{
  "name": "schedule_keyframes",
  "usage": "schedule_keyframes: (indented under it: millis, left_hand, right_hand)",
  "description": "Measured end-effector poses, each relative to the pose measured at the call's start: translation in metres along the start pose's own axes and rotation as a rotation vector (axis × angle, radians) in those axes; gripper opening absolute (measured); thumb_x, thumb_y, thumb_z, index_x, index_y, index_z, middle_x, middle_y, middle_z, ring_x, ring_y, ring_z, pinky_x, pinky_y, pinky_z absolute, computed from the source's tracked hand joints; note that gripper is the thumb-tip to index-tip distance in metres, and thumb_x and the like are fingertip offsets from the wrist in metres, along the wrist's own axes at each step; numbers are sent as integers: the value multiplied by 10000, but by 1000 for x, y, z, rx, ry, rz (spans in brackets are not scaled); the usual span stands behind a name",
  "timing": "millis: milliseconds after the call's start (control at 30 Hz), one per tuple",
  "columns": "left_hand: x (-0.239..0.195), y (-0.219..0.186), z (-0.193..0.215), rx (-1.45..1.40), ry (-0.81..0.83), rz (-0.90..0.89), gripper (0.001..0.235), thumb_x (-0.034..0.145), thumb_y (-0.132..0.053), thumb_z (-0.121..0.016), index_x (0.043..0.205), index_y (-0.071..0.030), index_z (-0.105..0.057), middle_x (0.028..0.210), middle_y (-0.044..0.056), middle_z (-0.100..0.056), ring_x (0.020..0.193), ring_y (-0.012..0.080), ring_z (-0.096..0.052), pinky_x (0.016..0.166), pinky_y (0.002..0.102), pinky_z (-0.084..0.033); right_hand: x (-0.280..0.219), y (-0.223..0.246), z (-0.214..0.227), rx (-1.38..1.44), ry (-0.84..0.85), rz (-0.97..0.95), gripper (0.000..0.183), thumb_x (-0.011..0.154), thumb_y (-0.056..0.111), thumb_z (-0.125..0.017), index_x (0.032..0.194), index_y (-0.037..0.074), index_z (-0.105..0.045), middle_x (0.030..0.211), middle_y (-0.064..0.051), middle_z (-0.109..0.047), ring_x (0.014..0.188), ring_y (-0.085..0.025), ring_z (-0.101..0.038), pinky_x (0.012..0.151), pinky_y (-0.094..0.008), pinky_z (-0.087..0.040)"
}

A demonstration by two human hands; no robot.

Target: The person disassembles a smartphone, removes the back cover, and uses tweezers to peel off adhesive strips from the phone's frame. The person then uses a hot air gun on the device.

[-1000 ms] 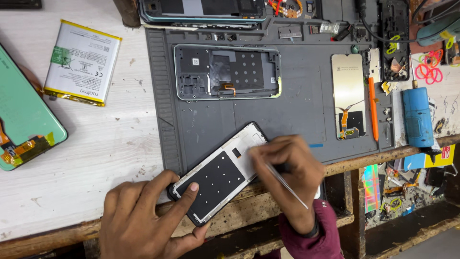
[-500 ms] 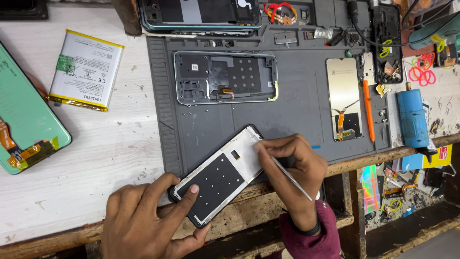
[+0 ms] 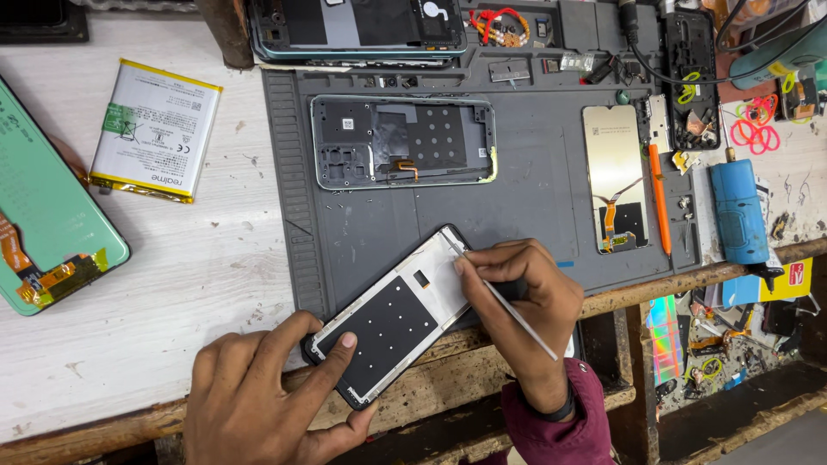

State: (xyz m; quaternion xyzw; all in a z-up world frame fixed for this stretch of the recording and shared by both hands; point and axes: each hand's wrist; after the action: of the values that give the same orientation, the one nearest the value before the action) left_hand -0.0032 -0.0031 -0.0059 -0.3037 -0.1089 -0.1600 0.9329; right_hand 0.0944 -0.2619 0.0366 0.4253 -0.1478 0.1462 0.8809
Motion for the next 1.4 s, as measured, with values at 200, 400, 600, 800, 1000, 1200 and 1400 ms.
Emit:
schedule_keyframes:
  millis: [200, 400, 600, 800, 1000, 1200, 1400]
  left_hand:
    - [2, 0, 1, 3, -37, -19, 675, 737, -703, -767, 1187, -200, -754, 1194, 126, -638, 926, 267, -529, 803, 460, -398]
    - [2, 1, 2, 6, -33, -28, 686, 714, -677, -788, 1199, -193, -752, 1207, 128, -641, 914, 272, -528, 791, 469, -389]
    - [1, 2, 3, -29, -25, -30, 683, 712, -663, -799, 1187, -175, -753, 1237, 163, -626, 928, 294, -524, 800, 489, -388]
    - [3, 0, 4, -16, -32, -43, 669, 696, -645, -813, 1166, -171, -755, 1238, 159, -625, 939, 299, -531, 809, 494, -394]
    - [6, -1, 7, -13, -61, -59, 679, 677, -614, -824, 1173, -156, -757, 1227, 170, -621, 929, 299, -532, 800, 491, -394]
    - [18, -7, 18, 17, -84, -64, 664, 584, -553, -880, 1095, -140, -781, 1158, 162, -642, 858, 296, -556, 728, 479, -409]
    - [18, -7, 28, -19, -64, -91, 645, 656, -510, -864, 1129, -79, -783, 1176, 125, -623, 891, 275, -542, 760, 459, -421]
  right_hand:
    - [16, -4, -1, 154, 6, 5, 128, 958, -29, -763, 979, -12, -638, 1002, -167, -767, 988, -214, -792, 838, -299, -648]
    - [25, 0, -8, -7, 16, -25, 118, 1006, -4, -692, 1083, -50, -616, 990, -144, -771, 985, -202, -804, 766, -263, -640]
    - [27, 17, -13, -191, -10, 155, 114, 987, -12, -706, 1063, -53, -632, 1038, -187, -741, 944, -234, -787, 774, -270, -659]
    - [21, 20, -16, -79, 29, 170, 114, 1017, 23, -707, 1104, -28, -655, 1067, -162, -725, 985, -208, -780, 805, -268, -682]
    - [22, 21, -19, -271, -26, 165, 110, 985, 22, -754, 1060, -1, -677, 980, -106, -768, 811, -143, -779, 637, -226, -620]
    - [2, 56, -39, -83, 150, 290, 151, 945, 50, -774, 1038, 19, -658, 988, -126, -753, 875, -159, -774, 672, -247, -627]
    - [27, 39, -23, -272, -30, 127, 148, 998, 40, -780, 1112, 27, -687, 1005, -82, -750, 857, -158, -777, 688, -267, -611]
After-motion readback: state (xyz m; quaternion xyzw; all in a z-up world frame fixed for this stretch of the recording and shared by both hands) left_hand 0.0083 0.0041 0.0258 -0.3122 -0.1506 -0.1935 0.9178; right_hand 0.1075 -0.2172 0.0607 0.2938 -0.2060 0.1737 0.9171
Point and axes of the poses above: each hand's wrist, its own x-axis towards the middle knuckle, its own z-axis out of the back of the hand, y = z × x
